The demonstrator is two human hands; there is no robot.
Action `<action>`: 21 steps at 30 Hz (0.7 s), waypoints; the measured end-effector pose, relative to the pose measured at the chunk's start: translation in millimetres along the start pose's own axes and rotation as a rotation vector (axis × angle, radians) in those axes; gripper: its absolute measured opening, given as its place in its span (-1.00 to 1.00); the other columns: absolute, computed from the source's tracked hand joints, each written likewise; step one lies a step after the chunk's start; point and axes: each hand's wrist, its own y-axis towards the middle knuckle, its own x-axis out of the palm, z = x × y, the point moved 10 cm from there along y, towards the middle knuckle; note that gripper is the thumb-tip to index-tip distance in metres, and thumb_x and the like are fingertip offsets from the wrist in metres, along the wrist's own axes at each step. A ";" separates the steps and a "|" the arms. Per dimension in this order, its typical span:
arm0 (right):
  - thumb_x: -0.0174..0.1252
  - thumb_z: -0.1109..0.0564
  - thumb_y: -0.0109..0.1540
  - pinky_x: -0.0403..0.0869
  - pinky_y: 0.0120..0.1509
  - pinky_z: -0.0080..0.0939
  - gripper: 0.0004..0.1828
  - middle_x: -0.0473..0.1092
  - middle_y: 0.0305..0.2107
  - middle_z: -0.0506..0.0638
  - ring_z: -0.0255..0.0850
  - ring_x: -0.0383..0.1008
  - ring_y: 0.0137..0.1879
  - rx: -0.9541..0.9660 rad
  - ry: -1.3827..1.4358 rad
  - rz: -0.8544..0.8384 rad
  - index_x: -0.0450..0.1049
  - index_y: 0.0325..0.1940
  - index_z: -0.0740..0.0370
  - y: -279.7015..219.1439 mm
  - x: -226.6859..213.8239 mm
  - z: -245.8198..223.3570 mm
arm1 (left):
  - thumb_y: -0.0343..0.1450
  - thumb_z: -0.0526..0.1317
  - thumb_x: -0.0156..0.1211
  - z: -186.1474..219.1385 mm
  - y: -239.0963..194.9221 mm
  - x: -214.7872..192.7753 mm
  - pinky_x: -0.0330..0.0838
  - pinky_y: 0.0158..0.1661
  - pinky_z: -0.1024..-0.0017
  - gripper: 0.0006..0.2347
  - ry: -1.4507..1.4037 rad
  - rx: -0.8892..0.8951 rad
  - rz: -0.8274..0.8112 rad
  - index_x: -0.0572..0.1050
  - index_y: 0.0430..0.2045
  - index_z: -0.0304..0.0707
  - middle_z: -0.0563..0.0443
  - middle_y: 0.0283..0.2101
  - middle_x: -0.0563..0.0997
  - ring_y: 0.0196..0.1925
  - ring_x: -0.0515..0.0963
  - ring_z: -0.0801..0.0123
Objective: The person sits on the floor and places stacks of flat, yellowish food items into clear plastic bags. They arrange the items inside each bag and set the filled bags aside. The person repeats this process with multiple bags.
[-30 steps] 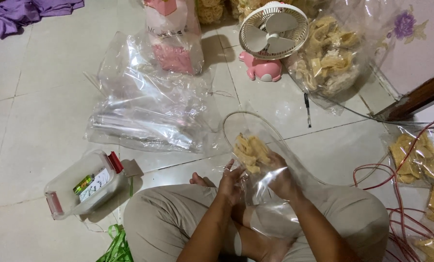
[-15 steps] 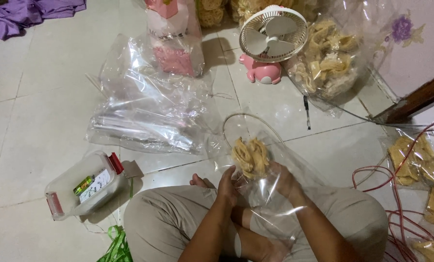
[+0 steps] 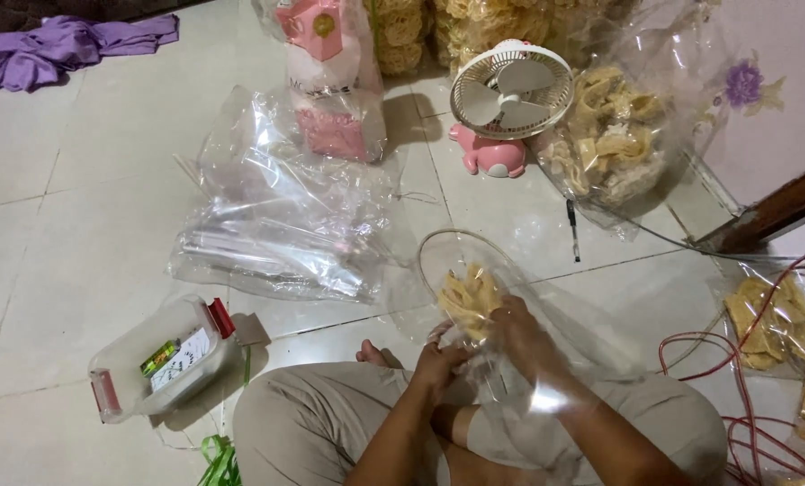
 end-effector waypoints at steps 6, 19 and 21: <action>-0.21 -0.03 0.16 0.35 0.07 -0.03 -0.48 0.51 -0.07 0.08 0.03 0.50 0.00 0.038 -0.203 0.024 0.51 0.10 -0.03 -100.0 -22.8 -115.9 | 0.25 -0.50 0.30 32.6 -63.1 50.2 0.59 -0.06 0.42 -0.34 0.075 -0.126 -0.161 0.37 0.31 -0.01 -0.08 -0.15 0.69 -0.15 0.66 0.31; 0.11 0.16 0.18 0.23 0.55 0.05 -0.55 0.10 0.46 0.15 0.15 0.09 0.56 -0.604 -0.763 0.231 0.48 0.17 -0.05 75.5 -18.5 50.3 | 0.36 0.00 0.52 1.6 20.0 -30.8 0.25 0.29 0.03 -0.24 -0.289 -0.120 0.206 0.15 0.43 0.02 -0.32 0.32 0.37 0.31 0.44 -0.08; 0.17 0.09 0.17 0.26 0.52 0.09 -0.66 0.14 0.44 0.10 0.15 0.12 0.54 -0.586 -0.775 0.271 0.53 0.05 -0.10 73.7 -14.3 43.1 | 0.38 -0.01 0.52 -3.6 32.4 -23.5 0.19 0.33 0.06 -0.22 -0.308 -0.109 0.185 0.11 0.46 0.02 -0.31 0.30 0.35 0.34 0.40 -0.06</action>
